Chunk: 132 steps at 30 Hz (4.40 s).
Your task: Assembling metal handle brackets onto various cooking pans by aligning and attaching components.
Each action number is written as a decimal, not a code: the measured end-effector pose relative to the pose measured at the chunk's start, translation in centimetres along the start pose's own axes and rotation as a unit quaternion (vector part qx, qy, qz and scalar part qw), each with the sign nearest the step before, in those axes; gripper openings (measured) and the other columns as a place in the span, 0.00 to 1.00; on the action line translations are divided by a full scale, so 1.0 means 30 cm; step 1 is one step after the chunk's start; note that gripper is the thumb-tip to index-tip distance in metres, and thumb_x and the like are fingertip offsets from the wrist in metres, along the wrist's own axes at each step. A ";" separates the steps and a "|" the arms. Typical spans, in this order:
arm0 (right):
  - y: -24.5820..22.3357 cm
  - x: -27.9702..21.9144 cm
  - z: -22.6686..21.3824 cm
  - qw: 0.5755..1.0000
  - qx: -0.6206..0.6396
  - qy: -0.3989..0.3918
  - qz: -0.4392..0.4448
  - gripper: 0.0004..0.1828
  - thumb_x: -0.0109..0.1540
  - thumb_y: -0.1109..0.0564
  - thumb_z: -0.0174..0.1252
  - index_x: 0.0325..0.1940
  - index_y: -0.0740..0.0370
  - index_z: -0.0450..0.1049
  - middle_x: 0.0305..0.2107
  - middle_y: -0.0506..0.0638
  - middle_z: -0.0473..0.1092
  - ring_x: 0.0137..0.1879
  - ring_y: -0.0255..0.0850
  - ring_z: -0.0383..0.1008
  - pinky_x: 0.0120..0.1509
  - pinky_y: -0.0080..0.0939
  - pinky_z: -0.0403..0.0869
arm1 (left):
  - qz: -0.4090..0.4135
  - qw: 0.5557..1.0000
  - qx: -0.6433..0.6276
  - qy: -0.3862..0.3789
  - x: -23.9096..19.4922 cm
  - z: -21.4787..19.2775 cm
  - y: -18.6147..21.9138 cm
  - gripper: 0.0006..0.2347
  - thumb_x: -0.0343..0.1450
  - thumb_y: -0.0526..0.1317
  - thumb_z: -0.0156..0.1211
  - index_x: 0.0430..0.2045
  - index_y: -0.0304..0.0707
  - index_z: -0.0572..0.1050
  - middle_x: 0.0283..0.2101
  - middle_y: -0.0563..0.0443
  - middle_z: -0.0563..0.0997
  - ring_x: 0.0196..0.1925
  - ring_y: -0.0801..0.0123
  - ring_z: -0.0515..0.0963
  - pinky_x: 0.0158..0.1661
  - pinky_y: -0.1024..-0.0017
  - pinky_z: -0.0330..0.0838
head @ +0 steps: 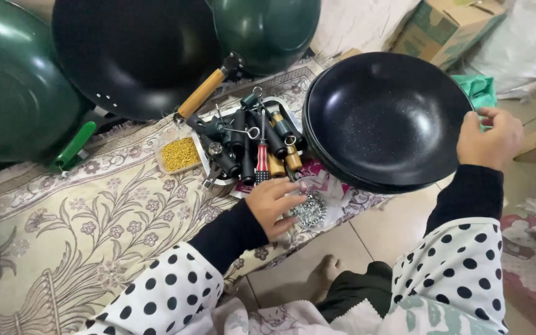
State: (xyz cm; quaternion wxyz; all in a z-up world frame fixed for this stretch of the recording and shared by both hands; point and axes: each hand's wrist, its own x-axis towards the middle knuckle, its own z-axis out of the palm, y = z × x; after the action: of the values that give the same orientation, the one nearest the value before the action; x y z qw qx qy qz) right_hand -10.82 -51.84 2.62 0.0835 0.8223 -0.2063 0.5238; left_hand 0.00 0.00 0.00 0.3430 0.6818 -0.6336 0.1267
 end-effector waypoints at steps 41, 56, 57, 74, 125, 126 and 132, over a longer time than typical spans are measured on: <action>0.011 -0.010 -0.147 0.903 0.130 -0.170 0.372 0.09 0.57 0.58 0.61 0.31 0.57 0.66 0.36 0.49 0.66 0.41 0.48 0.66 0.43 0.51 0.66 | -0.150 0.982 0.116 0.006 0.298 0.302 -0.096 0.24 0.71 0.57 0.52 0.58 0.46 0.74 0.63 0.41 0.74 0.68 0.45 0.68 0.63 0.38 0.56; -0.026 -0.025 -0.117 0.880 0.147 -0.183 0.413 0.08 0.54 0.56 0.61 0.36 0.59 0.75 0.38 0.50 0.73 0.44 0.48 0.72 0.48 0.49 0.71 | -0.257 0.911 0.253 -0.199 0.589 0.246 -0.231 0.22 0.68 0.59 0.58 0.51 0.50 0.77 0.54 0.49 0.78 0.62 0.52 0.70 0.58 0.53 0.65; -0.025 -0.021 -0.116 0.871 0.140 -0.206 0.423 0.11 0.53 0.55 0.60 0.38 0.59 0.76 0.40 0.50 0.74 0.46 0.48 0.73 0.50 0.49 0.71 | -0.289 0.882 0.254 -0.271 0.631 0.222 -0.218 0.21 0.70 0.60 0.57 0.51 0.52 0.76 0.56 0.48 0.77 0.64 0.52 0.68 0.61 0.53 0.61; 0.053 -0.061 -0.059 0.947 0.073 -0.176 0.260 0.09 0.59 0.54 0.63 0.41 0.57 0.82 0.27 0.46 0.70 0.35 0.45 0.70 0.43 0.49 0.71 | -0.355 0.801 0.235 -0.421 0.719 0.196 -0.204 0.25 0.75 0.60 0.38 0.62 0.51 0.70 0.68 0.46 0.68 0.78 0.49 0.51 0.72 0.36 0.32; -0.391 0.273 -0.550 0.768 0.519 0.017 0.374 0.21 0.49 0.66 0.49 0.44 0.61 0.78 0.33 0.44 0.76 0.34 0.30 0.73 0.41 0.29 0.75 | -0.340 0.840 -0.320 0.277 0.499 0.137 -0.307 0.36 0.70 0.46 0.60 0.73 0.42 0.48 0.70 0.36 0.66 0.56 0.61 0.77 0.52 0.67 0.75; -0.431 0.279 -0.573 0.759 0.523 0.014 0.388 0.20 0.49 0.65 0.50 0.43 0.60 0.78 0.33 0.44 0.75 0.34 0.33 0.74 0.41 0.31 0.77 | -0.314 0.818 -0.369 0.310 0.464 0.125 -0.327 0.34 0.72 0.44 0.59 0.72 0.36 0.52 0.67 0.36 0.69 0.48 0.72 0.80 0.50 0.72 0.76; -0.629 0.228 -0.597 0.683 0.612 -0.025 0.398 0.32 0.50 0.63 0.50 0.59 0.62 0.75 0.43 0.52 0.81 0.42 0.35 0.84 0.49 0.32 0.85 | -0.274 0.837 -0.390 0.268 0.150 -0.156 -0.127 0.29 0.74 0.49 0.56 0.68 0.34 0.58 0.68 0.42 0.67 0.70 0.61 0.65 0.69 0.64 0.60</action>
State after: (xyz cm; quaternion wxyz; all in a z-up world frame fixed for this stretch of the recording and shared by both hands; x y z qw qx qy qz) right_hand -15.08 -30.25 18.07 -0.6596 0.5441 -0.1501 0.4963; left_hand 5.58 -0.71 4.99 0.7576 0.5770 -0.3008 -0.0521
